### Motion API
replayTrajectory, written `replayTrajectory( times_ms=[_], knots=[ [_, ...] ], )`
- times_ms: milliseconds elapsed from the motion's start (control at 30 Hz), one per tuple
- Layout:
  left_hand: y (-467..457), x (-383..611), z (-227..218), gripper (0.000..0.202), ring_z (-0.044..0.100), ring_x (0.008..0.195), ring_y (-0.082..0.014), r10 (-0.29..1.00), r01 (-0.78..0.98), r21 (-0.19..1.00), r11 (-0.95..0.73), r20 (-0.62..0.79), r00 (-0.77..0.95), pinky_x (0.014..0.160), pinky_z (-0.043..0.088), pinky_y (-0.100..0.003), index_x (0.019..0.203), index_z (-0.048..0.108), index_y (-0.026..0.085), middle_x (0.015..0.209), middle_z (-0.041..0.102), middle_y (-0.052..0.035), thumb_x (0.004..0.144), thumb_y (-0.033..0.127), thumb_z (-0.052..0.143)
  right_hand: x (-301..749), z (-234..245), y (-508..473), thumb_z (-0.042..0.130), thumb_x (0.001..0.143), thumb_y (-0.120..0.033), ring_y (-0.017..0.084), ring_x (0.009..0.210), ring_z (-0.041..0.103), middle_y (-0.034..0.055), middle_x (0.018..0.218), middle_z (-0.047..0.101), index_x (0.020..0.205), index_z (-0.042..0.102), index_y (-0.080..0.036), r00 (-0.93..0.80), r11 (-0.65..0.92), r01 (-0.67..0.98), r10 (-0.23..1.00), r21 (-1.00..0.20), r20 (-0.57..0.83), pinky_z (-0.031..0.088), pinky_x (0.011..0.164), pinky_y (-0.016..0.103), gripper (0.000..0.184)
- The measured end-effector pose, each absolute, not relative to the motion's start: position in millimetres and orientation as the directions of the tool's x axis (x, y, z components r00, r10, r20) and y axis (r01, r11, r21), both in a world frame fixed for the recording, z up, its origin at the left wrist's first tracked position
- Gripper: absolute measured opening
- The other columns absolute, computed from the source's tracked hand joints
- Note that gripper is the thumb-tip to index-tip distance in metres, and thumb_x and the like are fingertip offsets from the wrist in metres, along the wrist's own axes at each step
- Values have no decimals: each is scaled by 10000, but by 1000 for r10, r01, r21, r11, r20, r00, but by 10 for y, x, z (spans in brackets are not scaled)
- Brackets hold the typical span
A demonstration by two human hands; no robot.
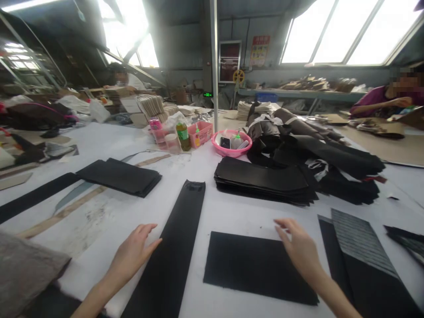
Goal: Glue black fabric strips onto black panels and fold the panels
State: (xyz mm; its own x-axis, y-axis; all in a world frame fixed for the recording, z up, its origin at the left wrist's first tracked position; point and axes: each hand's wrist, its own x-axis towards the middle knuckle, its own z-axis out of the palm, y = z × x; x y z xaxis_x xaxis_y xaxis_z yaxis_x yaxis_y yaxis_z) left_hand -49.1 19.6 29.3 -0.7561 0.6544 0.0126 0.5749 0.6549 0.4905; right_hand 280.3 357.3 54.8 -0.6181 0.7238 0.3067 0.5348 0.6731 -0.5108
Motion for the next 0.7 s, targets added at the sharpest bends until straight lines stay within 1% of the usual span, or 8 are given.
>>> replayTrajectory(
  times_ms=[133,200,267,367,433,500,567,700],
  knots=[
    [-272,-117,143,399,555,603,-146,626,483,515,708,-141,-767,607,427,-257,1161,492,236,764,558,31,830,460,497,2570,333,2431,441,922,-260,190,868,615,36,970,616,973,584,-251,-844,807,214,437,-551,312,530,716,295,153],
    [-354,31,116,385,518,552,-136,645,460,576,676,-160,-747,566,390,-244,1167,497,233,660,507,60,828,414,509,2418,243,1935,433,925,-250,194,840,611,52,950,621,974,595,-234,-837,865,97,339,-493,430,536,695,310,170],
    [-376,126,140,355,493,526,-137,648,404,664,629,-162,-744,540,363,-241,1110,536,211,576,449,74,817,413,534,2263,153,1501,504,898,-329,223,871,611,67,934,632,971,610,-215,-773,922,-16,235,-387,589,536,776,375,172],
    [-343,201,270,390,543,544,-159,631,70,863,500,-307,-713,526,391,-243,1032,555,176,557,496,55,797,486,578,2054,9,978,541,874,-395,250,971,608,77,984,648,1077,615,-210,-702,958,-117,106,-261,704,504,882,437,285],
    [-299,246,383,440,615,622,-188,657,-256,905,340,-423,-624,589,464,-271,1049,537,165,654,605,7,782,506,615,1959,-72,744,506,890,-331,264,1030,600,93,1027,653,1133,608,-207,-635,965,-58,163,-257,755,497,892,447,291],
    [-255,304,470,460,657,728,-208,705,-457,870,186,-442,-554,706,509,-312,1066,530,159,784,669,-44,764,478,665,1921,-104,634,450,906,-263,278,1043,605,116,1044,657,1168,598,-193,-601,956,-2,235,-295,764,497,889,460,309],
    [-227,365,497,468,665,766,-206,726,-510,853,111,-420,-544,743,518,-313,1063,541,152,843,683,-69,743,451,704,1943,-63,648,382,921,-199,251,966,643,107,1003,673,1148,606,-194,-635,923,-15,289,-385,717,525,844,414,319],
    [-250,432,405,538,613,544,-148,676,-440,871,219,-460,-575,480,469,-231,1137,503,169,725,649,-30,770,535,646,2079,175,894,385,944,-201,167,787,671,40,909,689,1021,650,-235,-755,673,-23,474,-740,454,537,690,232,279]
  ],
)
